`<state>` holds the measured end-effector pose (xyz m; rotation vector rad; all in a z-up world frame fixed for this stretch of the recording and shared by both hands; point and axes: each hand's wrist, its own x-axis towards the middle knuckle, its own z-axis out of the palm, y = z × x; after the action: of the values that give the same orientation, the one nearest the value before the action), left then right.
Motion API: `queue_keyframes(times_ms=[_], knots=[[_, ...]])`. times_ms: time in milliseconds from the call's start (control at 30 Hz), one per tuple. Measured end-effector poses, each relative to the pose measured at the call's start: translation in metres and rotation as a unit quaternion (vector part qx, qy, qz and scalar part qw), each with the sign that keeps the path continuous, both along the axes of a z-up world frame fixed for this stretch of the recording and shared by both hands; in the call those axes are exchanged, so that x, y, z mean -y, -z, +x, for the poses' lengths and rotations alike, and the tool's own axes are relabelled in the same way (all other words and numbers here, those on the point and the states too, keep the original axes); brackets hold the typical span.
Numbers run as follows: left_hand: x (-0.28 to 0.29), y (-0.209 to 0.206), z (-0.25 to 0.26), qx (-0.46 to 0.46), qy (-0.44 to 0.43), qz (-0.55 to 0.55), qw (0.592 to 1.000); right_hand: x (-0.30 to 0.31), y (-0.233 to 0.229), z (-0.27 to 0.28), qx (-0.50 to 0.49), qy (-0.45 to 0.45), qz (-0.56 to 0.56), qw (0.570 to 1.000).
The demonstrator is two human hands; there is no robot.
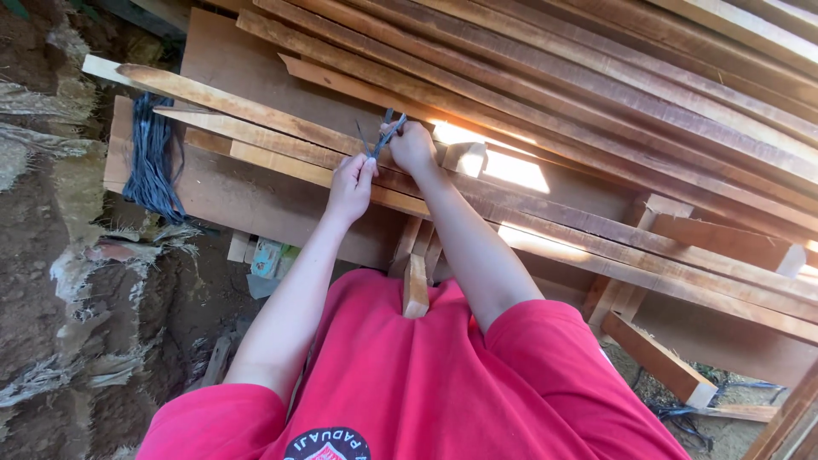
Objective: Bundling pieces of lumber together using plastic ties.
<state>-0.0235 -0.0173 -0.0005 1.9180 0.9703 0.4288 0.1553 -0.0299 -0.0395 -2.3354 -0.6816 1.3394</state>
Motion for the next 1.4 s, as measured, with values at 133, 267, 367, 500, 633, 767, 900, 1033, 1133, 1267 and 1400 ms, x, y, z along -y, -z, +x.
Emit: queue_keyframes(times_ms=[133, 267, 367, 500, 633, 767, 900, 1033, 1133, 1267, 1400], knots=[[0.000, 0.006, 0.001, -0.002, -0.001, 0.004, 1.000, 0.013, 0.004, 0.000, 0.005, -0.050, 0.017, 0.999], [-0.001, 0.001, 0.000, -0.001, -0.006, -0.017, 1.000, 0.019, 0.042, -0.004, -0.017, -0.062, 0.045, 0.997], [0.000, -0.001, 0.001, 0.005, -0.022, -0.043, 0.999, 0.013, 0.035, 0.000, -0.016, -0.044, 0.067, 0.997], [0.000, -0.015, 0.009, 0.044, -0.121, -0.161, 0.978, 0.010, -0.028, -0.003, -0.040, 0.001, 0.113, 0.993], [-0.016, -0.018, 0.028, 0.057, -0.216, -0.199, 0.954, 0.009, 0.011, -0.007, -0.053, 0.061, 0.140, 0.987], [-0.041, 0.005, 0.033, 0.004, -0.234, -0.132, 0.963, 0.004, -0.008, -0.007, -0.132, 0.125, 0.148, 0.972], [-0.064, 0.008, 0.046, -0.077, -0.198, -0.050, 0.976, -0.002, 0.014, 0.000, -0.231, 0.197, 0.182, 0.935], [-0.075, 0.007, 0.058, -0.111, -0.163, -0.026, 0.980, 0.000, -0.023, 0.003, -0.217, 0.185, 0.173, 0.943], [-0.082, 0.018, 0.065, -0.163, -0.158, -0.005, 0.974, 0.004, -0.023, 0.004, -0.203, 0.135, 0.147, 0.959], [-0.084, 0.015, 0.073, -0.203, -0.125, 0.021, 0.971, 0.011, 0.007, 0.000, -0.159, 0.057, 0.185, 0.968], [-0.097, 0.004, 0.067, -0.272, -0.009, -0.060, 0.960, 0.009, 0.018, -0.009, -0.141, 0.060, 0.207, 0.966]])
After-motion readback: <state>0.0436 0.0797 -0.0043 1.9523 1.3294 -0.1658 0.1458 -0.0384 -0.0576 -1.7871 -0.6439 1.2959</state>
